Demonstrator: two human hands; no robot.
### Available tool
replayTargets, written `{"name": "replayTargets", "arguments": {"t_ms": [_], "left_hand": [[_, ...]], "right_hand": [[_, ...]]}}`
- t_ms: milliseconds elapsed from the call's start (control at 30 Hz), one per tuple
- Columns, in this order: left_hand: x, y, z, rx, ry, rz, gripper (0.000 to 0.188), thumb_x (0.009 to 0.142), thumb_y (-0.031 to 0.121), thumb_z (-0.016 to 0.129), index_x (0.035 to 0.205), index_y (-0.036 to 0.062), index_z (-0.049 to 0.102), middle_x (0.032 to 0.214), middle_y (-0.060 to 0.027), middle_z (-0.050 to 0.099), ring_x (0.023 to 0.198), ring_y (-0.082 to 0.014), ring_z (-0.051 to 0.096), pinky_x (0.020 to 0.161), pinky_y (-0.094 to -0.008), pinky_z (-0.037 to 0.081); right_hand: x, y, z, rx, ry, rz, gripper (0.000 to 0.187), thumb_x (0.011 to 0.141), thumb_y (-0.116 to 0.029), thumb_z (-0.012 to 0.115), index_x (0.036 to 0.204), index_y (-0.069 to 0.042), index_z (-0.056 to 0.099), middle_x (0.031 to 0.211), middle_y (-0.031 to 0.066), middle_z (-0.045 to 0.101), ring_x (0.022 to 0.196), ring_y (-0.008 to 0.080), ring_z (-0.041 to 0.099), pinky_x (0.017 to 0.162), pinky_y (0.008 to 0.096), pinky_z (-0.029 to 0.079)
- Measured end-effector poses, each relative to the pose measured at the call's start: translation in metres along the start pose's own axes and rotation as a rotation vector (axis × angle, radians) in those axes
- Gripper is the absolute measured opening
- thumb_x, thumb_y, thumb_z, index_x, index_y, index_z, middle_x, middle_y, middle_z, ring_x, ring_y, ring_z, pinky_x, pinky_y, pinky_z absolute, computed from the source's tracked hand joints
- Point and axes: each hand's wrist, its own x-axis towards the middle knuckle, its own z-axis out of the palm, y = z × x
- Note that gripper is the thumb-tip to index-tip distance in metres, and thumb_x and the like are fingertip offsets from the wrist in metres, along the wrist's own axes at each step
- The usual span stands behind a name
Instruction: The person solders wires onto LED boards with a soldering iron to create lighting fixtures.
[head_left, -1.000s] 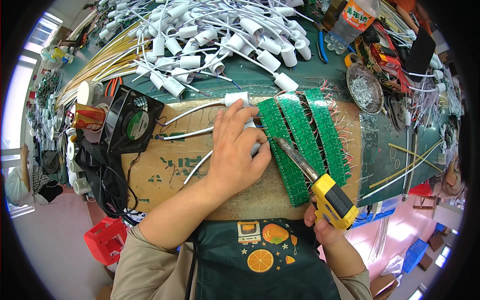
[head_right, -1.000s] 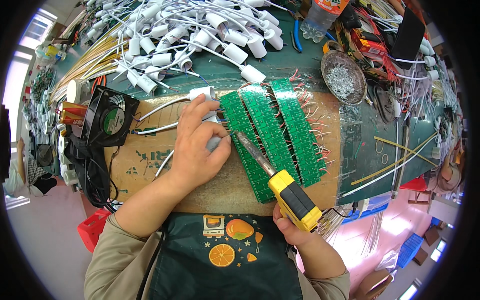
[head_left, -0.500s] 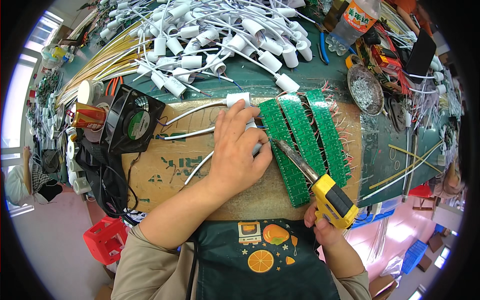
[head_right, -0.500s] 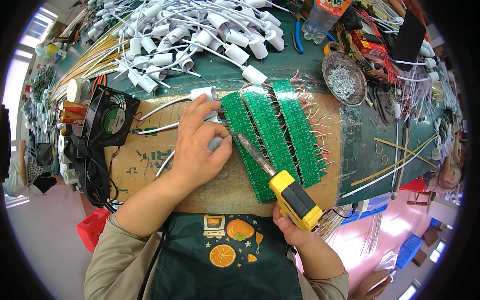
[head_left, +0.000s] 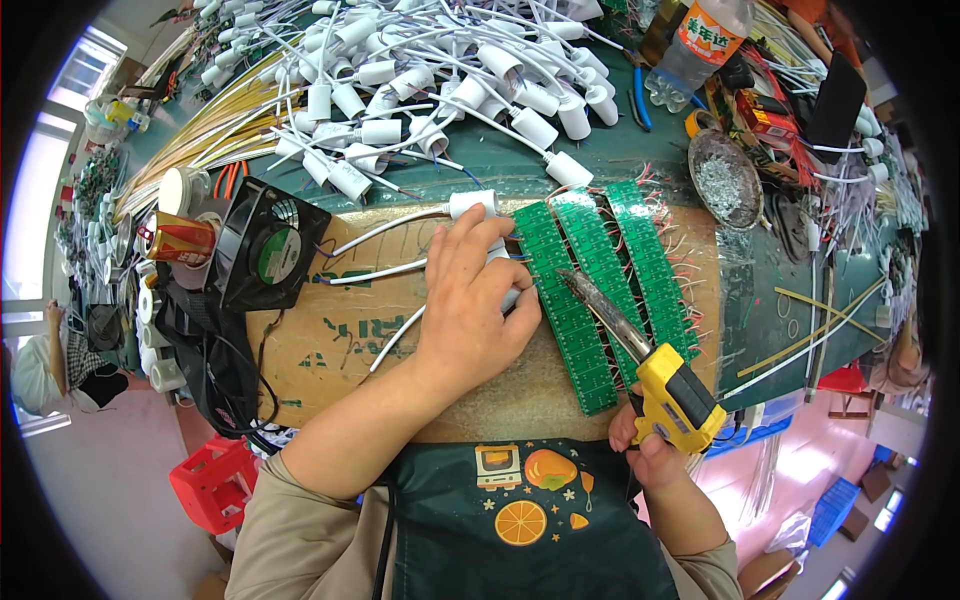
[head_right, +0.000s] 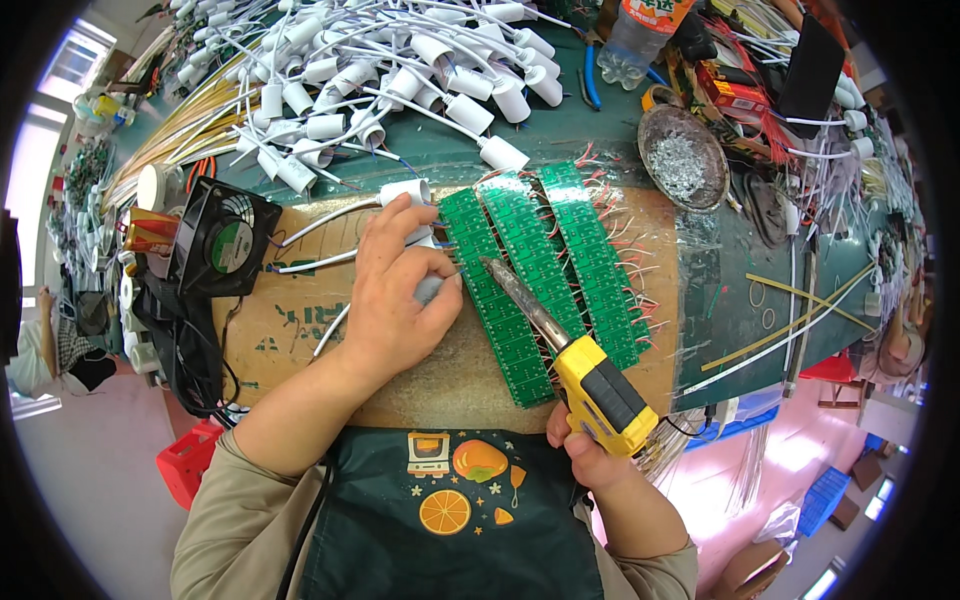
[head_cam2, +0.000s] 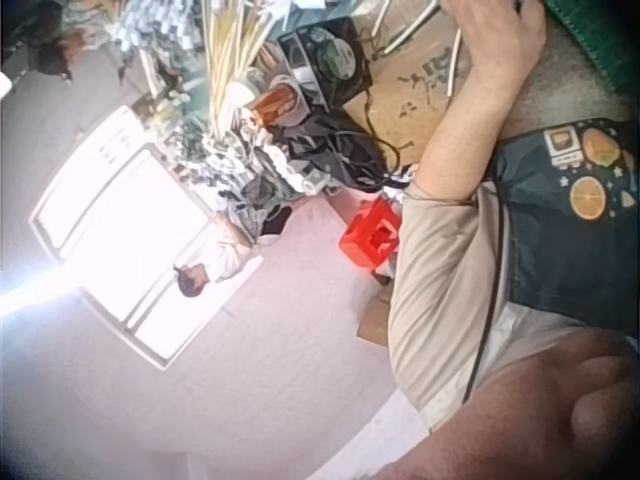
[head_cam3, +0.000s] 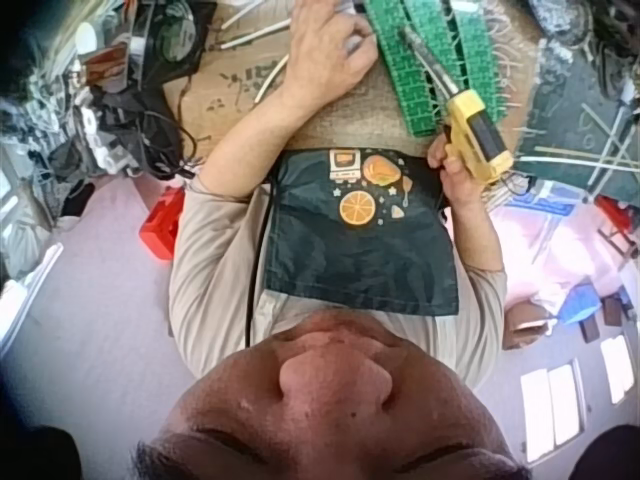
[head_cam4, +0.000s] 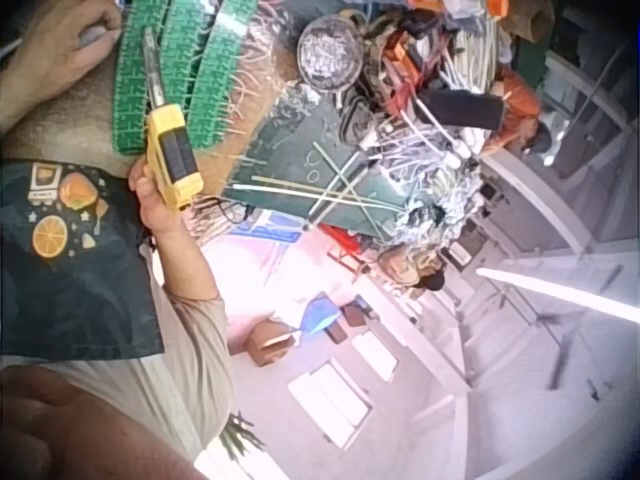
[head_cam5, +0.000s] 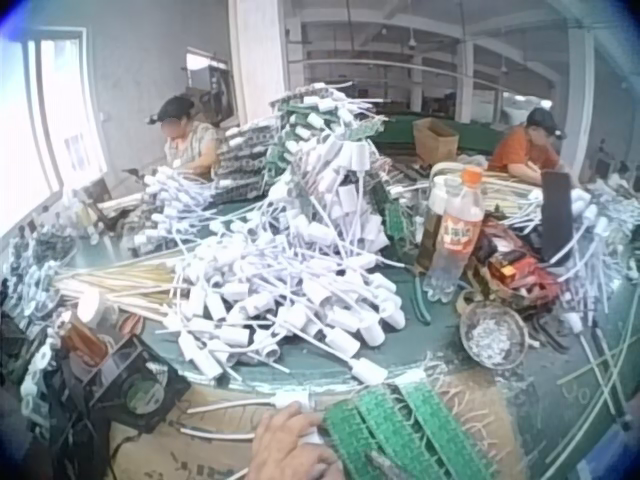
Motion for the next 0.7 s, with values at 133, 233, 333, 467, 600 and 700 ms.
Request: {"name": "replayTargets", "arguments": {"t_ms": [133,233,333,467,600,700], "left_hand": [[-0.001,0.001,-0.001,0.012,-0.014,-0.005,0.014,0.074,0.004,0.073,0.083,0.0061,0.064,0.131,-0.018,0.057,0.133,-0.0457,0.046,0.112,-0.0572,0.034],[-0.003,-0.001,0.0,0.029,-0.015,-0.002,0.015,0.074,0.007,0.074,0.085,0.0075,0.063,0.132,-0.0173,0.056,0.134,-0.0443,0.046,0.112,-0.0606,0.031],[-0.002,0.004,-0.005,0.066,-0.032,-0.007,0.02,0.073,0.009,0.076,0.089,0.008,0.063,0.132,-0.0176,0.056,0.134,-0.044,0.045,0.112,-0.0604,0.031],[-0.004,0.012,-0.021,0.151,-0.045,0.02,0.031,0.072,0.012,0.079,0.096,0.0082,0.062,0.121,-0.0168,0.06,0.12,-0.0406,0.054,0.1,-0.0524,0.041],[-0.024,0.01,-0.039,0.21,-0.147,-0.025,0.035,0.072,0.015,0.081,0.101,0.0091,0.062,0.093,-0.0112,0.063,0.088,-0.0328,0.061,0.08,-0.0459,0.047],[-0.037,0.013,-0.046,0.229,-0.256,-0.138,0.034,0.075,0.012,0.077,0.105,0.0094,0.062,0.093,-0.0118,0.064,0.087,-0.0324,0.063,0.076,-0.0446,0.048]], "right_hand": [[0.0,0.0,0.0,0.022,-0.005,-0.003,0.087,0.078,-0.047,0.085,0.142,-0.005,0.045,0.08,0.0036,0.053,0.068,0.0166,0.053,0.06,0.0321,0.045],[0.001,0.002,-0.001,0.016,-0.016,-0.017,0.087,0.079,-0.047,0.085,0.143,-0.004,0.045,0.079,0.0038,0.053,0.067,0.0167,0.053,0.06,0.0323,0.045],[0.002,0.004,-0.001,0.013,-0.017,-0.043,0.086,0.079,-0.046,0.085,0.143,-0.004,0.044,0.079,0.0041,0.053,0.067,0.0167,0.053,0.06,0.0321,0.045],[0.002,0.007,-0.005,0.024,-0.032,-0.076,0.086,0.08,-0.046,0.084,0.142,-0.003,0.044,0.078,0.0043,0.053,0.066,0.0169,0.053,0.059,0.032,0.045],[0.002,0.006,-0.004,0.035,-0.04,-0.075,0.084,0.081,-0.046,0.083,0.142,-0.002,0.044,0.079,0.0045,0.053,0.066,0.0169,0.053,0.059,0.032,0.045],[0.004,0.005,-0.002,0.027,-0.05,-0.09,0.084,0.082,-0.046,0.082,0.143,-0.002,0.043,0.079,0.0046,0.053,0.065,0.0169,0.052,0.059,0.032,0.045]]}}
